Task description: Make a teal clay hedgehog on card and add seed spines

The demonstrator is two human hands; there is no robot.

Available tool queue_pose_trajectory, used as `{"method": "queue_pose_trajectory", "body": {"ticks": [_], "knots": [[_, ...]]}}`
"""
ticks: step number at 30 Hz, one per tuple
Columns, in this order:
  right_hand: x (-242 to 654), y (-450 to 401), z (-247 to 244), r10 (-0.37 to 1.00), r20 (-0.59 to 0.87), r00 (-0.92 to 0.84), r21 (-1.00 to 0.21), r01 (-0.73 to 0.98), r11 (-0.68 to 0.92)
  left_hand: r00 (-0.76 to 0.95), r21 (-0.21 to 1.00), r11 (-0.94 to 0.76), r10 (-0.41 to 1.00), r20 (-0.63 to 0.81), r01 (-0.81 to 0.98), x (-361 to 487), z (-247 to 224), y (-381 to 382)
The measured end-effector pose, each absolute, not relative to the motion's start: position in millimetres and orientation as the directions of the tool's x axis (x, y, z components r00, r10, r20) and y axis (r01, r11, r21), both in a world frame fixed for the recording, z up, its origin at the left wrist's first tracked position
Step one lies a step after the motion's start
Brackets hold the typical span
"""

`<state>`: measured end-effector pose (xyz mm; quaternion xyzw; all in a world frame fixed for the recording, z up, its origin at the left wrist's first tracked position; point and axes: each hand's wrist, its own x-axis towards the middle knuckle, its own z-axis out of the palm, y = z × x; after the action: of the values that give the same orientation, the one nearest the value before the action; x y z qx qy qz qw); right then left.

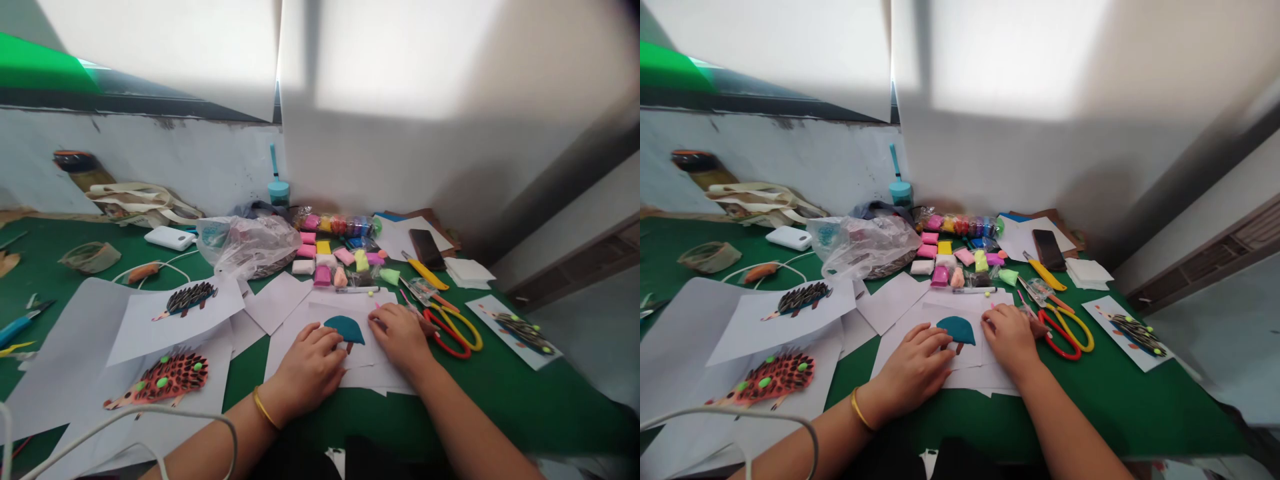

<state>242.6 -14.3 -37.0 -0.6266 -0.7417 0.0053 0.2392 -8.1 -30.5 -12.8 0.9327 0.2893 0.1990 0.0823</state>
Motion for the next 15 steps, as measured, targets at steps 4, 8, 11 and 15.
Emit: {"method": "queue_pose_trajectory", "body": {"ticks": [4,8,11,15], "knots": [[245,-16,-33,0.922,0.376,-0.09,-0.222,0.958,0.184,0.754,0.275,-0.82,0.57,0.327,0.501,-8,-13,-30],[248,-19,-30,0.925,0.379,-0.016,-0.043,0.998,0.035,0.751,0.272,-0.823,0.567,0.34,0.498,-8,-16,-29],[250,-20,-31,0.946,0.323,-0.025,0.051,0.999,0.009,0.76,0.269,-0.837,0.546,0.353,0.477,-8,-20,-29],[250,-18,-32,0.958,0.284,-0.043,0.104,0.995,0.014,0.768,0.259,-0.85,0.526,0.364,0.459,-9,-24,-28]]}}
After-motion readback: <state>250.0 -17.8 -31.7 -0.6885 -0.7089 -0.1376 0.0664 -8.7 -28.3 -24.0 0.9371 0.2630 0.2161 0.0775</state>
